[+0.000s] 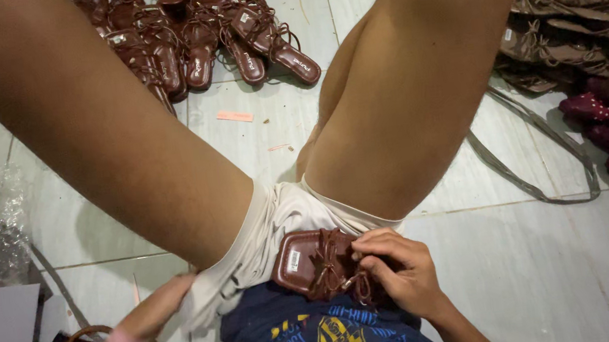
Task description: The person sits on the floor and assembles brown sandals by attaching small metal hardware to the straps. They use red-handled scissors to cut a strap and then thread a metal piece through the strap to secure it.
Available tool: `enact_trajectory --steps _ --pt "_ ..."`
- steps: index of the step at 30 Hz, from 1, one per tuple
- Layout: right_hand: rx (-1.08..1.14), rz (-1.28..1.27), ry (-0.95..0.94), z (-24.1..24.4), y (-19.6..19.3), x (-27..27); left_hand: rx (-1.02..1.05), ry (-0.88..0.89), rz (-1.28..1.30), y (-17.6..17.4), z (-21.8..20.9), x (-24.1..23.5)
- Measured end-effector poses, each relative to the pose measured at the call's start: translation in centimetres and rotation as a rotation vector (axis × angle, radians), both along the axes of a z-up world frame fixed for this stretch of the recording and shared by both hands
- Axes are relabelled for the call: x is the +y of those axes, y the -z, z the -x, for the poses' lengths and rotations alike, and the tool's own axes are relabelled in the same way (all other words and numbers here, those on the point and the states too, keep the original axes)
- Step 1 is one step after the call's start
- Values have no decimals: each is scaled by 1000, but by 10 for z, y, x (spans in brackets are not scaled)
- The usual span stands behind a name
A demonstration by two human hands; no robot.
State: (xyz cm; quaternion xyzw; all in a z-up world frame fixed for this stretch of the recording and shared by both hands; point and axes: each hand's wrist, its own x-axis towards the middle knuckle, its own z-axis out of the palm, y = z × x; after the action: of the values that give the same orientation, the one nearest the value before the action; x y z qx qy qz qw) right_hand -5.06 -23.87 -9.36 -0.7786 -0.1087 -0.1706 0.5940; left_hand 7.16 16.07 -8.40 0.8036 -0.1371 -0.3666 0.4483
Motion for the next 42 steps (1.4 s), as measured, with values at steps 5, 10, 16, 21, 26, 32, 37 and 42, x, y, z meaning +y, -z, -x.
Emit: enact_trajectory --steps 5,10,16,21,26,32,37,42 --pt "164 -50 0 6 -2 -1 -679 30 134 -101 48 -36" --pt "205 28 -27 3 -22 -2 -680 -187 204 -105 80 -138" --pt "151 299 -20 12 -67 -2 -1099 -96 327 -100 77 -171" --pt "293 188 -99 6 -72 2 -918 164 396 -94 47 -178" --pt "356 49 -180 7 -64 -4 -926 104 334 -84 51 -181" --pt "368 43 -151 5 -59 2 -879 -13 290 -78 59 -189" --pt "311 99 -124 8 -60 10 -827 18 292 -76 62 -186" --pt "289 75 -108 7 -59 16 -768 18 251 -77 62 -180"
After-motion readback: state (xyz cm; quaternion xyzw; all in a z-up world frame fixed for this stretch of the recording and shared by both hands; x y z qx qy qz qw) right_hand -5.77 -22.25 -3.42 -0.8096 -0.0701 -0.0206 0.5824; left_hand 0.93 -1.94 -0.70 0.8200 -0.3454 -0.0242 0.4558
